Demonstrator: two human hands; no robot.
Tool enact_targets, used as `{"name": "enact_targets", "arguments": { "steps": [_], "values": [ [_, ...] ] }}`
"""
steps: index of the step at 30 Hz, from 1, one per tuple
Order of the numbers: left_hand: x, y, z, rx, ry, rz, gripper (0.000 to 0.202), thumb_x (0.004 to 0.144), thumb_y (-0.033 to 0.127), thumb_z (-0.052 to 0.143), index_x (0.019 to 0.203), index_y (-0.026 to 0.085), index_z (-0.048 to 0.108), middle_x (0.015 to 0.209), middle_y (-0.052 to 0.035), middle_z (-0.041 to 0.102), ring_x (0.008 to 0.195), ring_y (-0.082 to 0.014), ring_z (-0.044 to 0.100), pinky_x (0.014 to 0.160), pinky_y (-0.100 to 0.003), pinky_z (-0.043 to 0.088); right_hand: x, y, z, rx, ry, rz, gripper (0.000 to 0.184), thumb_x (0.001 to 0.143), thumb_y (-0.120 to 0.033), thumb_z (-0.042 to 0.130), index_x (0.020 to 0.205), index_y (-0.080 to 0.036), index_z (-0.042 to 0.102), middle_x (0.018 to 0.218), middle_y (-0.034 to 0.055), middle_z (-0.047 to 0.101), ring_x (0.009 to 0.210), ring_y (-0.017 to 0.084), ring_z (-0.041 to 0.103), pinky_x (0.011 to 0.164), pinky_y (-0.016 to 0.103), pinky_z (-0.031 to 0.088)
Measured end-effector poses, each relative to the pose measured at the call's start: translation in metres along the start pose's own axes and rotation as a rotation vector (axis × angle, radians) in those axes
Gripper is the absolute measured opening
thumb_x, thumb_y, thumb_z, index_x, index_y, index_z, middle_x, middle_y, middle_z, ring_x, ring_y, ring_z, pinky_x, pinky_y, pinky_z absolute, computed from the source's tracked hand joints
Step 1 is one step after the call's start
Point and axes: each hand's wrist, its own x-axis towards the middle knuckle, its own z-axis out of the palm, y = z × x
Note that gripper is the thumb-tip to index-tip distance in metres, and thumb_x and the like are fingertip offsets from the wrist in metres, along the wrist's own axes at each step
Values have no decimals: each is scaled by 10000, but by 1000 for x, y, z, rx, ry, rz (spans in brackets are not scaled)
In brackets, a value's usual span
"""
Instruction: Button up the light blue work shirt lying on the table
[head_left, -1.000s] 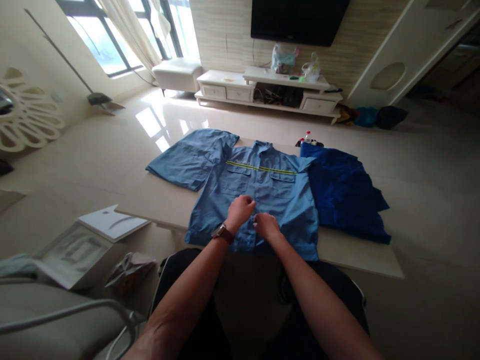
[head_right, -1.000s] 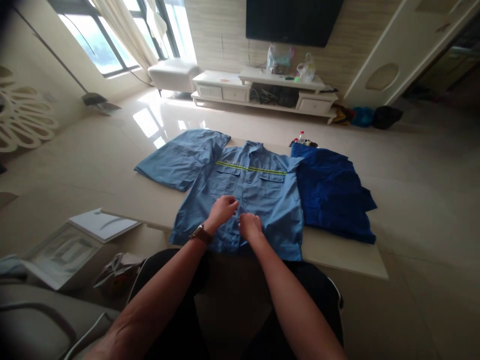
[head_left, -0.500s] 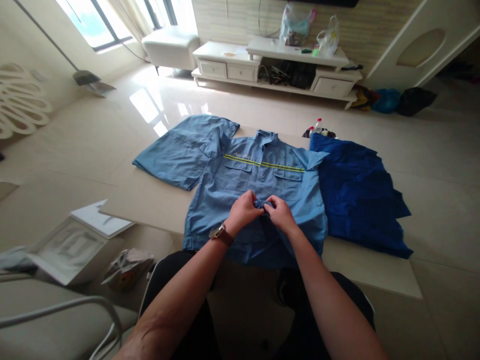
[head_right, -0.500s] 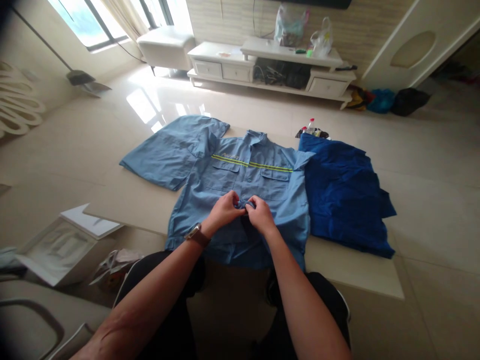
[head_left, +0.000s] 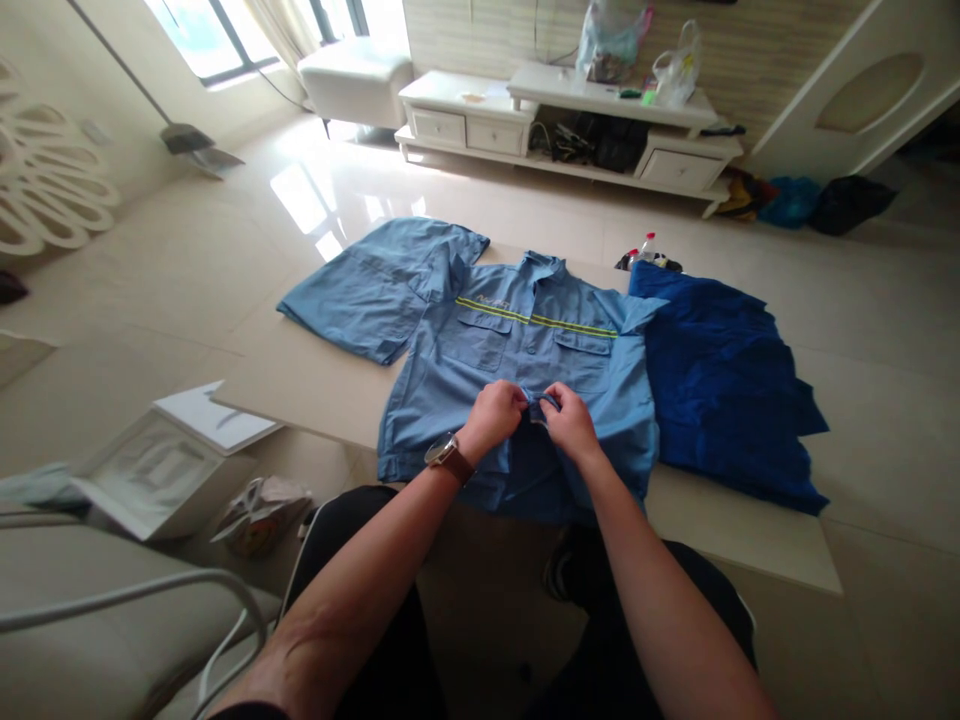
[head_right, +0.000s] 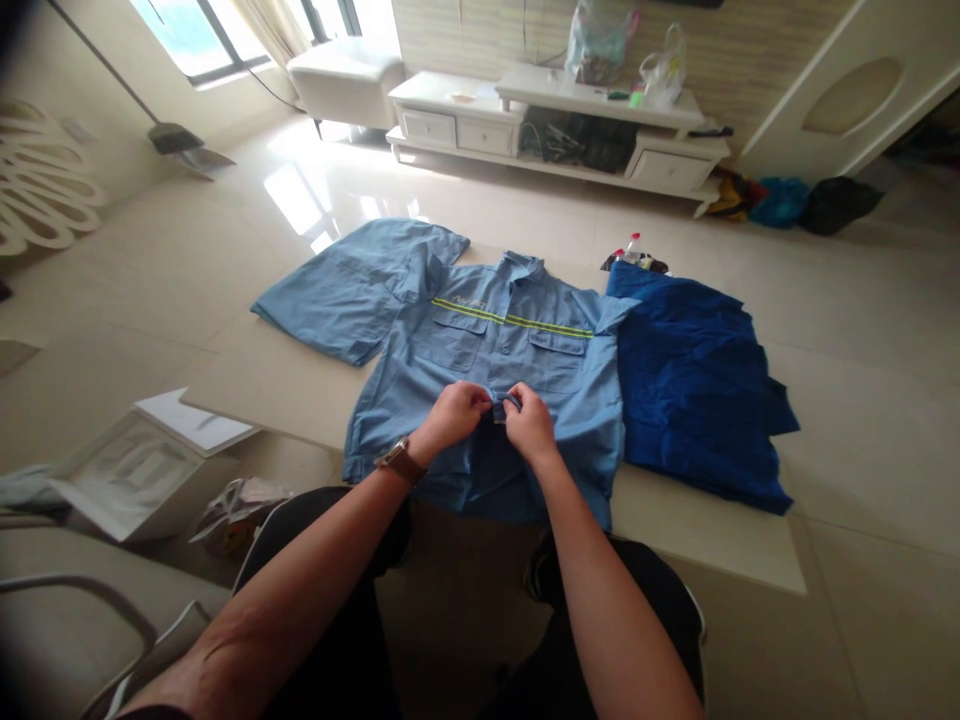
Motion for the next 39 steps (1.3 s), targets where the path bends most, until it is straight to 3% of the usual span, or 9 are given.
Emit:
{"name": "enact_targets", "arguments": {
  "steps": [6, 13, 21, 27, 30, 34, 39],
  "values": [
    [-1, -2, 3, -86, 8, 46, 189, 865, 129, 638, 898, 147, 823, 762, -38, 742, 714, -135, 606, 666, -248, 381, 1, -6, 0, -40, -18, 66, 135, 824, -341, 565, 765, -223, 533, 725, 8, 621, 720, 180, 565, 680, 286, 365],
    [3, -4, 4, -188, 16, -27, 198, 826, 124, 635, 882, 121, 825, 714, -31, 717, 673, -119, 575, 607, -229, 353, 7, -5, 0, -101, -55, 113, 152, 836, -330, 578, 744, -221, 527, 690, -11, 590, 692, 165, 539, 647, 275, 334],
    [8, 1, 3, -250, 14, -49, 229, 806, 116, 648, 927, 131, 842, 773, -45, 760, 718, -131, 620, 644, -221, 411, 13, 4, 3, -214, 7, 92, 108, 841, -277, 532, 751, -228, 497, 696, -5, 548, 694, 172, 492, 659, 284, 311],
    [8, 3, -8, -268, 34, -47, 227, 824, 186, 654, 944, 131, 839, 826, -63, 783, 749, -147, 658, 663, -224, 446, 9, 3, 6, -215, 31, 63, 92, 826, -297, 517, 767, -238, 478, 705, -5, 556, 686, 176, 487, 659, 282, 314],
    [5, -1, -14, -166, -26, 2, 219, 798, 175, 628, 864, 138, 833, 780, -63, 772, 737, -156, 663, 663, -233, 445, 5, -1, 3, -209, 45, 26, 44, 750, -237, 517, 752, -238, 473, 704, -1, 560, 700, 182, 498, 679, 283, 343],
    [-2, -13, -14, 13, -153, 19, 205, 740, 164, 609, 782, 173, 809, 747, -62, 756, 727, -180, 677, 664, -252, 462, 2, -2, -1, -181, 68, -20, 163, 656, -140, 457, 787, -232, 490, 753, 13, 589, 753, 191, 540, 728, 287, 374],
    [-7, -24, -11, 202, -388, -43, 136, 637, 94, 639, 604, 200, 717, 603, -43, 676, 620, -184, 647, 643, -264, 491, 0, -3, 0, -185, 39, -28, 178, 689, -107, 420, 781, -230, 508, 727, 19, 595, 748, 197, 562, 710, 290, 364]
  ]
}}
